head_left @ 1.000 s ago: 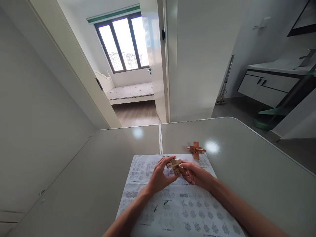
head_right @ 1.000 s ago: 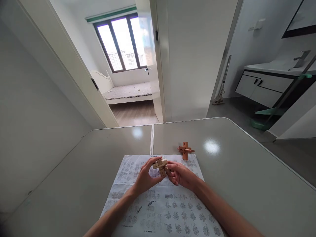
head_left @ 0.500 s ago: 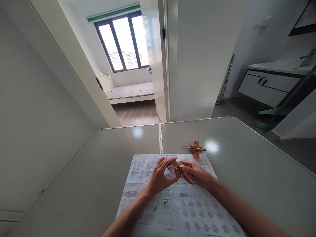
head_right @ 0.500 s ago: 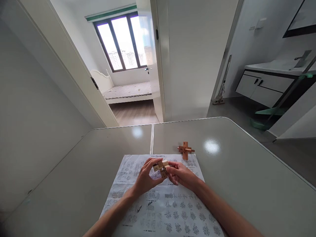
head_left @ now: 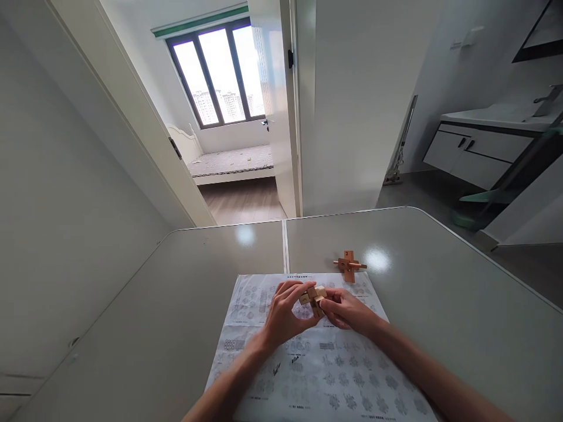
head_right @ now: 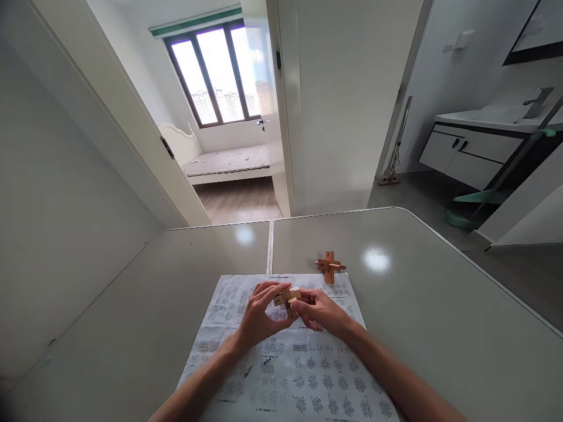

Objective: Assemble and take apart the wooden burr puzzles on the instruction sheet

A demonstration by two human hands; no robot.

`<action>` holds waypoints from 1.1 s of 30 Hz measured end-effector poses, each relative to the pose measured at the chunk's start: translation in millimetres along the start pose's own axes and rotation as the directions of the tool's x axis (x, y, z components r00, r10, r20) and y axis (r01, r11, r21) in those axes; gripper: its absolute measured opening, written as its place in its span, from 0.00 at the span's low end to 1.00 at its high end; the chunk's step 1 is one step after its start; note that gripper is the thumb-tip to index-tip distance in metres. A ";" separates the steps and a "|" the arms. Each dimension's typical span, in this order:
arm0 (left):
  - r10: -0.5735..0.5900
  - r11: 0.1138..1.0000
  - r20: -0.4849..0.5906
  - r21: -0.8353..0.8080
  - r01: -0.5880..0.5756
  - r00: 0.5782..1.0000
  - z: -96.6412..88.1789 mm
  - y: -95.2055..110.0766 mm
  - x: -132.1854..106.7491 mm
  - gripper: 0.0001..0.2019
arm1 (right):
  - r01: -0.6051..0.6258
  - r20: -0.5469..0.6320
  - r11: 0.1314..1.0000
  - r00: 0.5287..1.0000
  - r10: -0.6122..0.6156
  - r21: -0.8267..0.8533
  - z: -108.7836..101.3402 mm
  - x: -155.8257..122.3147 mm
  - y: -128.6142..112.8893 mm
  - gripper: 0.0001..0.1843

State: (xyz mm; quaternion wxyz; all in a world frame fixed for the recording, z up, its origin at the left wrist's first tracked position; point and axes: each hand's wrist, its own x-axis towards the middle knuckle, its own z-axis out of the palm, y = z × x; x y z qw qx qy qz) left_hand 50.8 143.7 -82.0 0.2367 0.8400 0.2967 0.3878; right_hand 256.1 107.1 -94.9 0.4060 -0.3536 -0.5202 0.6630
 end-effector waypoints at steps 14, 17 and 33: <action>0.013 0.999 -0.100 0.052 -0.008 0.995 5.4 -1.0 -1.6 0.30 | 0.119 -0.133 0.904 0.973 -0.189 -0.412 12.7 2.1 4.2 0.20; 0.106 0.980 -0.093 0.177 -0.089 0.990 6.9 -0.4 -1.5 0.30 | 0.105 -0.201 0.810 0.943 -0.265 -0.577 17.2 1.7 7.8 0.18; 0.059 0.953 -0.078 0.303 -0.032 0.995 9.5 -1.4 -3.9 0.29 | 0.091 -0.250 0.665 0.882 -0.399 -0.741 24.1 3.9 21.4 0.16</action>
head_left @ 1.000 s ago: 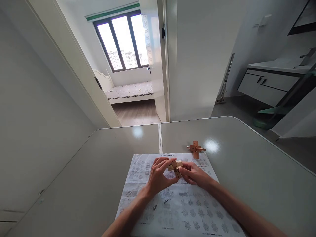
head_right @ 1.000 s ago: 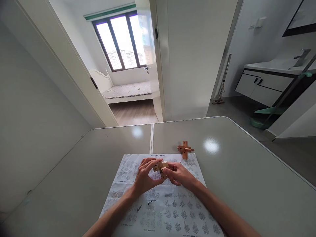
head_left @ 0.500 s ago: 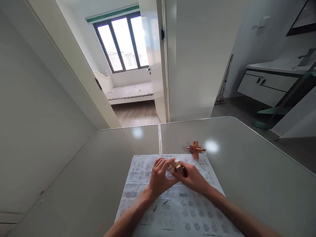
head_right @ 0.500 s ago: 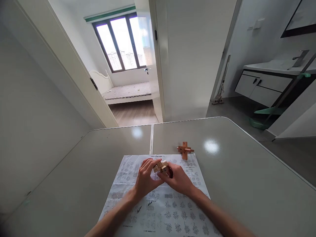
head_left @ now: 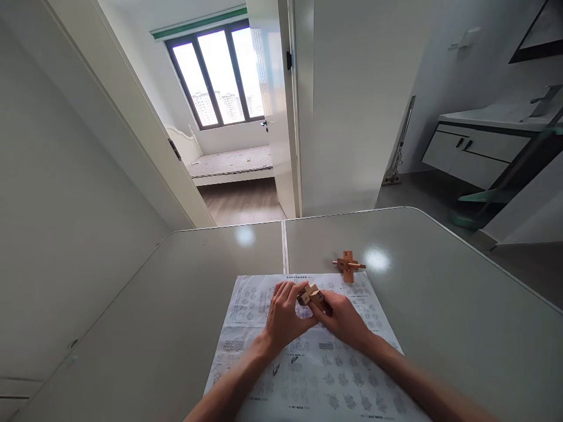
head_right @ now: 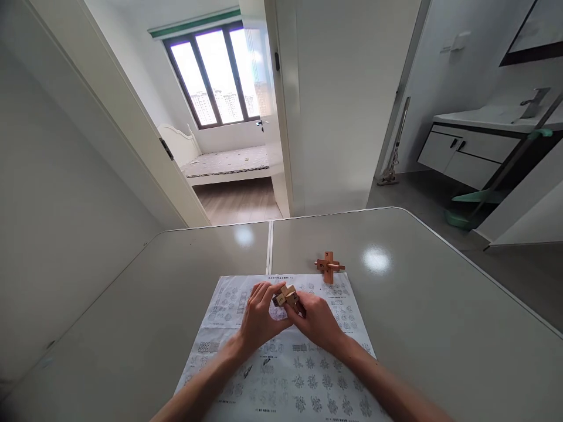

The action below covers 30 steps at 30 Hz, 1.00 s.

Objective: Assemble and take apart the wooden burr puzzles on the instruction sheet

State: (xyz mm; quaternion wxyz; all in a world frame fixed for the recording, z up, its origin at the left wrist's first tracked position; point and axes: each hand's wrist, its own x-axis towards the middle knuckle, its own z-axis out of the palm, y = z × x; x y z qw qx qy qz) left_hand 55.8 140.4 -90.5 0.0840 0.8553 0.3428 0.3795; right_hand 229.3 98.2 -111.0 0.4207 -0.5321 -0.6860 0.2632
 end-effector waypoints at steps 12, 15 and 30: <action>-0.194 0.970 0.113 -0.128 0.208 0.974 -1.0 2.1 0.6 0.31 | -0.040 0.006 0.995 0.999 0.040 0.096 -4.7 2.1 -0.7 0.20; -0.253 0.946 0.116 -0.176 0.271 0.960 -1.8 1.3 2.6 0.29 | -0.071 0.017 0.983 0.997 0.070 0.167 -6.8 2.6 -1.8 0.18; -0.196 0.711 0.325 -0.603 0.362 0.925 -11.3 -4.5 10.5 0.27 | -0.062 0.041 0.960 0.998 0.052 0.273 -11.1 5.9 -1.7 0.19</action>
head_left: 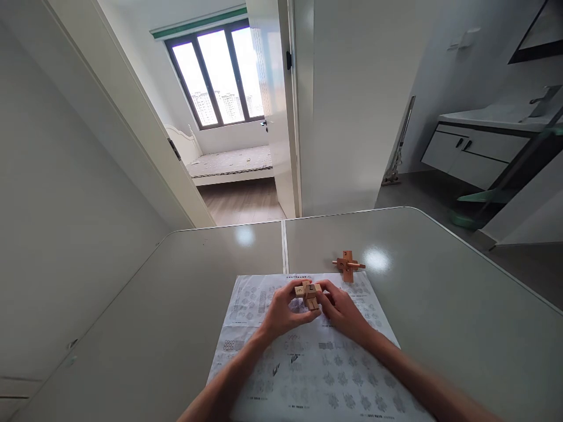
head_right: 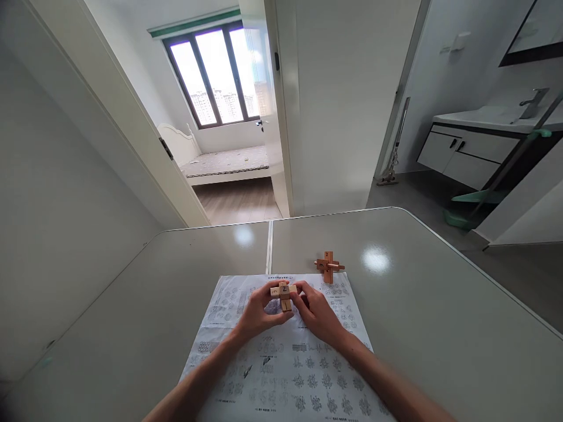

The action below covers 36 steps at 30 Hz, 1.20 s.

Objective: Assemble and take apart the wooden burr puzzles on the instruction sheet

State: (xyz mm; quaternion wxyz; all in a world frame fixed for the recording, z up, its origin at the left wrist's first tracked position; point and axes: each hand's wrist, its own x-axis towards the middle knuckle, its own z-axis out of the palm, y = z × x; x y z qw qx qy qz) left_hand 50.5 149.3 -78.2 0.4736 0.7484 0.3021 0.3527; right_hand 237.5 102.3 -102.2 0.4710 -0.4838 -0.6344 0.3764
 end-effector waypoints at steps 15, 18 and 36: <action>0.067 0.997 0.057 -0.038 -0.065 0.996 0.0 2.9 -2.0 0.28 | -0.012 0.124 0.999 0.992 0.006 0.048 -8.1 -1.8 0.7 0.24; 0.129 0.990 0.036 0.049 -0.131 0.991 0.5 4.4 -1.7 0.29 | -0.066 0.127 0.991 0.991 0.052 0.114 -5.8 -2.2 0.9 0.28; 0.145 0.966 -0.141 0.236 -0.109 0.979 7.9 -9.4 -2.5 0.34 | -0.378 0.242 0.629 0.925 0.294 0.679 -6.9 9.2 11.4 0.29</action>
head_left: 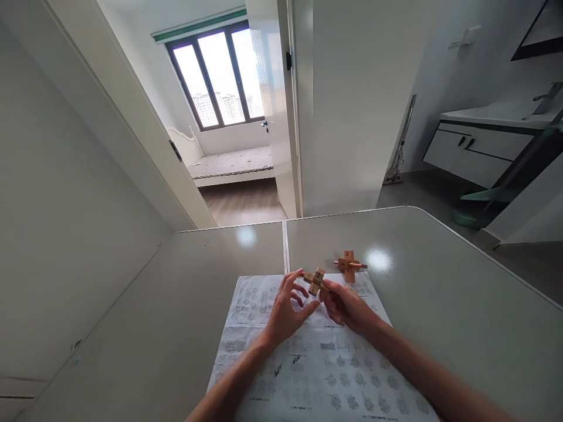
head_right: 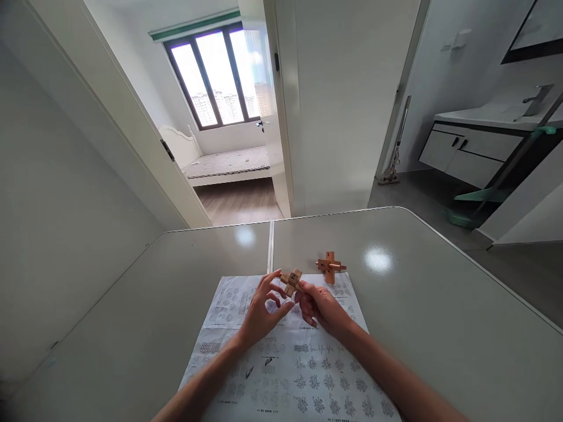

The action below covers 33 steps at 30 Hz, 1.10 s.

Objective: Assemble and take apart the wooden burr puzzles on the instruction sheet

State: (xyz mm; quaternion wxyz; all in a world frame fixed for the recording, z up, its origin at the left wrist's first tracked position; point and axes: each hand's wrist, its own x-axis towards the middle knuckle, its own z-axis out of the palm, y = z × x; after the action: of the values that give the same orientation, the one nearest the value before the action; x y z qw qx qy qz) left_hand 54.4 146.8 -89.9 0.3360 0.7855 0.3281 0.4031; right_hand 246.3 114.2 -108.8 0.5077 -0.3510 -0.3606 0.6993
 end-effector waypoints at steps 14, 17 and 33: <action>-0.070 0.997 -0.019 0.028 0.071 0.997 3.7 -1.4 4.3 0.12 | -0.107 -0.129 0.957 0.981 0.146 0.269 -14.1 7.8 -3.7 0.13; -0.074 0.997 0.000 0.038 0.074 0.997 3.7 0.2 4.7 0.10 | -0.105 -0.136 0.931 0.977 0.161 0.350 -15.1 9.0 -3.4 0.14; -0.090 0.994 0.034 0.063 0.088 0.995 5.2 2.9 5.8 0.07 | -0.152 0.000 0.961 0.988 0.157 0.231 -10.0 5.2 -4.7 0.14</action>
State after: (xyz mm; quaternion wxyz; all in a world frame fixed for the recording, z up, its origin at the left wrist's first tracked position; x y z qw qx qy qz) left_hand 62.2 148.4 -87.5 0.3355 0.7872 0.3688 0.3629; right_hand 255.7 121.7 -110.3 0.4921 -0.3235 -0.2440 0.7705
